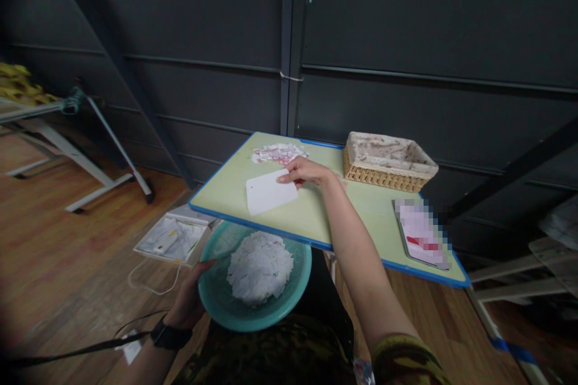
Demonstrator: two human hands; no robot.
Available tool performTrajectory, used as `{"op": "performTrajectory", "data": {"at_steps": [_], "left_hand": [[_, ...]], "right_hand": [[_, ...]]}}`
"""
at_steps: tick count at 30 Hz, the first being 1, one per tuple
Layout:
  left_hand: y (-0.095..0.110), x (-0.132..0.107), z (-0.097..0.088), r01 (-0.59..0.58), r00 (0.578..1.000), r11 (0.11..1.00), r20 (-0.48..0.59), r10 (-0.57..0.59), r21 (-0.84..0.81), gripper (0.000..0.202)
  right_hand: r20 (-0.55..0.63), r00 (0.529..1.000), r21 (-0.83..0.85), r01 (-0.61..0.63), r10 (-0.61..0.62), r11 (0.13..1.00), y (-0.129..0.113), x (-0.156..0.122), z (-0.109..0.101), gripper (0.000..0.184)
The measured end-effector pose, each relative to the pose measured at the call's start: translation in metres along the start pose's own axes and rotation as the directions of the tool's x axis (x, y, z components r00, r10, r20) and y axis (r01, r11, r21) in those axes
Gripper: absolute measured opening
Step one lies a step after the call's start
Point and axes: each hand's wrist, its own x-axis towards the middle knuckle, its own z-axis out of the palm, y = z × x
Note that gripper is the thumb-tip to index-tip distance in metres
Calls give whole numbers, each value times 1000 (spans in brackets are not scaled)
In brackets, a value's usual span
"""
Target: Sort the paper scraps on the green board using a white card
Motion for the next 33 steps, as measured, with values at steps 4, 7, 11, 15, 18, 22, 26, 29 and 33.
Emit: {"op": "performTrajectory", "data": {"at_steps": [4,7,11,15,18,22,26,29,33], "left_hand": [[0,0,-1,-10,1000,1000,7,10,-3,32],[1,-1,-1,2,1000,1000,0,-2,7,30],[2,-2,1,-15,1000,1000,-8,15,5,23],[5,-4,4,3,999,999,-48,-2,35,28],[6,-5,5,19,998,999,-65,-16,45,31],[5,-5,4,-9,999,999,-48,11,36,25],[3,-4,2,3,1000,1000,-17,-3,13,22],[4,-3,3,10,999,1000,-30,-10,8,23],[5,-5,4,-5,999,1000,-50,6,21,20]], "right_hand": [[55,998,52,-2,-1,999,-2,-4,-2,35],[-97,994,117,57,-46,992,1,-6,-7,32],[-132,991,80,9,2,997,7,-5,-9,29],[-29,998,27,-51,52,998,3,-2,1,33],[137,985,-1,-108,107,994,-4,0,10,36],[49,999,120,17,-23,993,-4,1,9,37],[-473,870,234,280,-143,931,6,2,-10,40],[-669,739,176,268,-84,947,15,0,-22,36],[-701,711,108,167,-44,980,21,-5,-31,27]]}}
